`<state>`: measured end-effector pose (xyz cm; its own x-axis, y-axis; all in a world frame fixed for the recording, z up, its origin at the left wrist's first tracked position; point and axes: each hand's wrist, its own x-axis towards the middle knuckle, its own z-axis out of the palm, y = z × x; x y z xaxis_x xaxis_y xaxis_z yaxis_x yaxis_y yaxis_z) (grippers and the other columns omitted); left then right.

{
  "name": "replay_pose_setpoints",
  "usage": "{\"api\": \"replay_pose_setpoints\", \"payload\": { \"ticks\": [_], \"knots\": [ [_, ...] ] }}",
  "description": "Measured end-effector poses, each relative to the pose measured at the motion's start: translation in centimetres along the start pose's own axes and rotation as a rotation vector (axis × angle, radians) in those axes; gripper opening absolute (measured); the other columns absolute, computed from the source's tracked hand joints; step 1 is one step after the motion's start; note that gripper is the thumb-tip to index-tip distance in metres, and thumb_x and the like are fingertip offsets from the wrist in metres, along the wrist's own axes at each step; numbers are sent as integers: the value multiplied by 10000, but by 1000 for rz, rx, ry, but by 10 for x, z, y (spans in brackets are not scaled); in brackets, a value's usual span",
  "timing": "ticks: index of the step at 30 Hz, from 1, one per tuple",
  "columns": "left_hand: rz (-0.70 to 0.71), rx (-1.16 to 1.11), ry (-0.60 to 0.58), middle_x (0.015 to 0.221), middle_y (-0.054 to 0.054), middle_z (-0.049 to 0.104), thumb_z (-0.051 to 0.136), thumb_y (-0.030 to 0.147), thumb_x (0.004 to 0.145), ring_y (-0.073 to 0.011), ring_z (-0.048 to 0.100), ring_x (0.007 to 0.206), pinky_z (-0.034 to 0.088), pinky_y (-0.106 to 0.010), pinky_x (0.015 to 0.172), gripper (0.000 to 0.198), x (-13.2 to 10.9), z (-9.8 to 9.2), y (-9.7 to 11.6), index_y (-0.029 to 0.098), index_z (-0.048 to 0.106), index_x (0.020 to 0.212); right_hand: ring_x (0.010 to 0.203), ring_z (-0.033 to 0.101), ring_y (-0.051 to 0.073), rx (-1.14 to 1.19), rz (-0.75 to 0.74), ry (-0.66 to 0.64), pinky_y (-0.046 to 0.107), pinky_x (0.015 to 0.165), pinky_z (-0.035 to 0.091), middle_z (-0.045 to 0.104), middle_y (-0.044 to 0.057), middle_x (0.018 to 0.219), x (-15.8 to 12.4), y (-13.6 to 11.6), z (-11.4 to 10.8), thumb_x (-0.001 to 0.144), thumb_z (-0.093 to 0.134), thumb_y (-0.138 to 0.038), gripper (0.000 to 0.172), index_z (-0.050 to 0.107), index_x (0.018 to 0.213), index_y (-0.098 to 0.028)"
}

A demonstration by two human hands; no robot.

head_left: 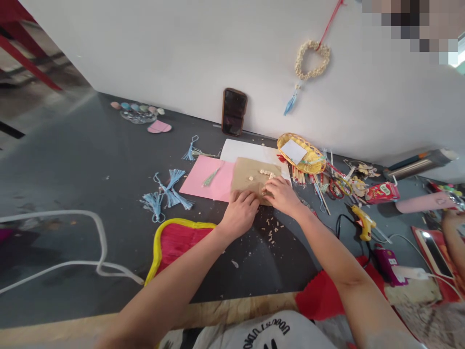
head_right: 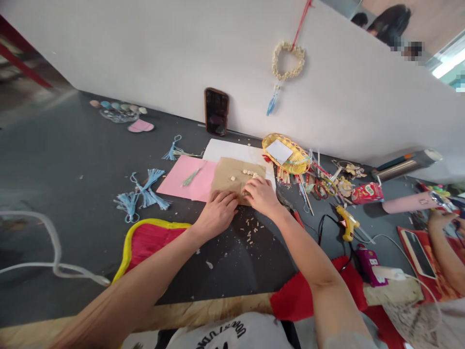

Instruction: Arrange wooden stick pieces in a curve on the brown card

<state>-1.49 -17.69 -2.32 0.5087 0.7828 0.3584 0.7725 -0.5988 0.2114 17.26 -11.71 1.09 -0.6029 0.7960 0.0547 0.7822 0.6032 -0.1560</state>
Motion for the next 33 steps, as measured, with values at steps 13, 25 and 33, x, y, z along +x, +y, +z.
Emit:
{"api": "replay_pose_setpoints", "payload": {
  "ticks": [13, 25, 33],
  "knots": [
    [8, -16, 9, 1184, -139, 650, 497, 171, 900, -295, 539, 1135, 374, -485, 970, 209, 0, 2, -1, 143, 646, 1045, 1136, 506, 257, 69, 26, 58, 412, 962, 387, 653, 69, 1129, 4, 4, -5, 864, 638, -264, 194, 660, 1053, -226],
    [-8, -4, -13, 1161, -129, 658, 476, 184, 911, -285, 541, 1117, 368, -473, 980, 239, 0, -1, -1, 149, 649, 1072, 1060, 556, 269, -86, 102, -2, 425, 898, 387, 715, 75, 1028, 62, -14, 8, 944, 514, -277, 184, 679, 990, -210],
    [-22, -45, -9, 1154, -130, 634, 487, 177, 901, -284, 538, 1096, 392, -476, 951, 242, 1, -3, 0, 169, 666, 1063, 892, 640, 185, 204, 133, 118, 302, 807, 463, 722, 40, 928, 42, 8, -13, 866, 587, -173, 78, 651, 900, -202]
  ]
}}
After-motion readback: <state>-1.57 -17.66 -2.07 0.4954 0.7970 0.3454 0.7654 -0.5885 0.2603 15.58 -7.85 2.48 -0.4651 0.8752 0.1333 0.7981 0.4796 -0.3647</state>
